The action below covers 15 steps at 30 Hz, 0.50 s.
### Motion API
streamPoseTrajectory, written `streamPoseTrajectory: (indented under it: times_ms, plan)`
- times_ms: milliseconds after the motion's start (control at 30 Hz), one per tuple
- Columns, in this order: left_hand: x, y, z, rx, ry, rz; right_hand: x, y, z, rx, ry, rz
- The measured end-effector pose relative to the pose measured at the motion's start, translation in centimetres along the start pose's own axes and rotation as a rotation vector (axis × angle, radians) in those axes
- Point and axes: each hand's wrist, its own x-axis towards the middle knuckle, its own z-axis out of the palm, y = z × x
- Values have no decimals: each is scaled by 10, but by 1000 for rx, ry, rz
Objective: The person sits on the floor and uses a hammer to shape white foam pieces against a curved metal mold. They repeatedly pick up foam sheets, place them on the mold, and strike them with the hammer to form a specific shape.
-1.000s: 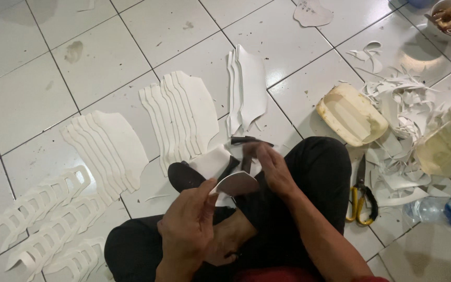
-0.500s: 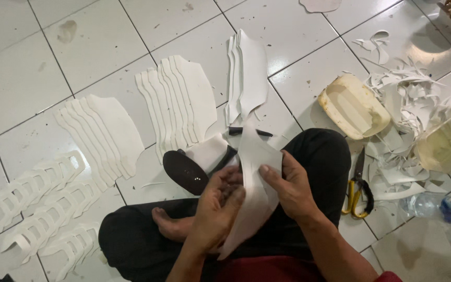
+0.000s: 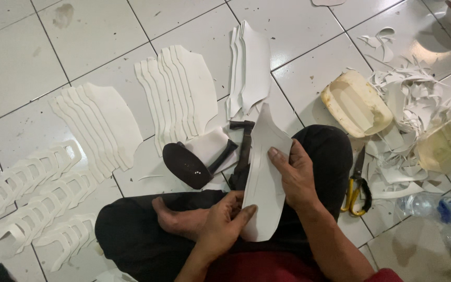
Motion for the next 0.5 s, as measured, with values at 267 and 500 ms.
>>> streamPoseTrajectory:
  times_ms: [267,500]
  plan:
    - [6,-10,-11,3,188,127,9,1,0,193,28,104]
    - [16,-28,-11,-207,162,144,10,-2,1,77,-81,80]
